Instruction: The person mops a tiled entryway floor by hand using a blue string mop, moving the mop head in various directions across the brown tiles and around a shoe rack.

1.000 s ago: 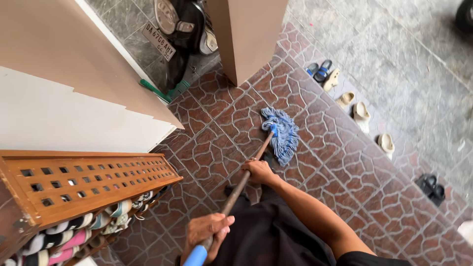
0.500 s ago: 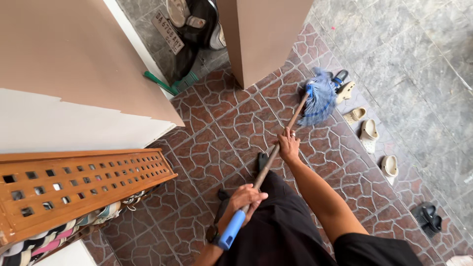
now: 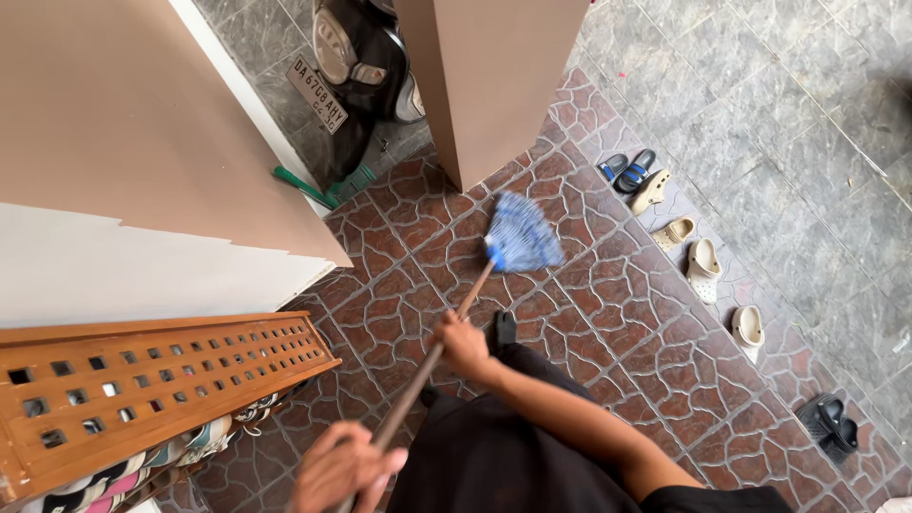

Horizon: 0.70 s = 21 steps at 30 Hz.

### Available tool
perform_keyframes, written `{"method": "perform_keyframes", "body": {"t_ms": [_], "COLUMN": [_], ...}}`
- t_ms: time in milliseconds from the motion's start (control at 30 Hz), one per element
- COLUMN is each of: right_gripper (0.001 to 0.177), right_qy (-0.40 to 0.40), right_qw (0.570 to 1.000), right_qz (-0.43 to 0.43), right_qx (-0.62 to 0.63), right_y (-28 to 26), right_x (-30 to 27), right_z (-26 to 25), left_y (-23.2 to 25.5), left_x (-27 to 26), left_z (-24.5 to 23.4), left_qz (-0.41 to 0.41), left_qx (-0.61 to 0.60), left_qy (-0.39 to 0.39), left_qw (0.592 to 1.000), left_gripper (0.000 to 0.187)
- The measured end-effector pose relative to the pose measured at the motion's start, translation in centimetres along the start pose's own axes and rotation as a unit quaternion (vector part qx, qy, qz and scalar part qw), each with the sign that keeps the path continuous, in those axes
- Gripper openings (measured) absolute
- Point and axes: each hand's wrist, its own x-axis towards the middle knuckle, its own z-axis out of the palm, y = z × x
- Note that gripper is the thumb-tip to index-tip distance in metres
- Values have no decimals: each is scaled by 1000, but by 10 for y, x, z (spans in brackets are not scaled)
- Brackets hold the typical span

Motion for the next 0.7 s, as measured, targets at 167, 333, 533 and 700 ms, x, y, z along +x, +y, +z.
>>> {"method": "perform_keyframes", "body": {"t_ms": [167, 333, 533, 700], "right_gripper": [16, 21, 21, 12], "right_qy": [-27, -17, 2, -4], "right_qw": [999, 1000, 995, 977], "right_qz": [-21, -20, -29, 62], "right_qx": [24, -7, -90, -205], "right_y": [-31, 4, 77, 153], "right_x": [-6, 10, 56, 106], "right_z": [-14, -32, -42, -46], "left_y": [-16, -23, -39, -80], "left_x": [-20, -7, 27, 45], "left_z": [11, 48, 87, 147], "left_qz": [44, 35, -28, -179], "left_qx": [-40, -147, -188, -113], "left_qy": [53, 61, 133, 121], "left_qw": [997, 987, 973, 970], "left_gripper": [22, 23, 9, 16]}}
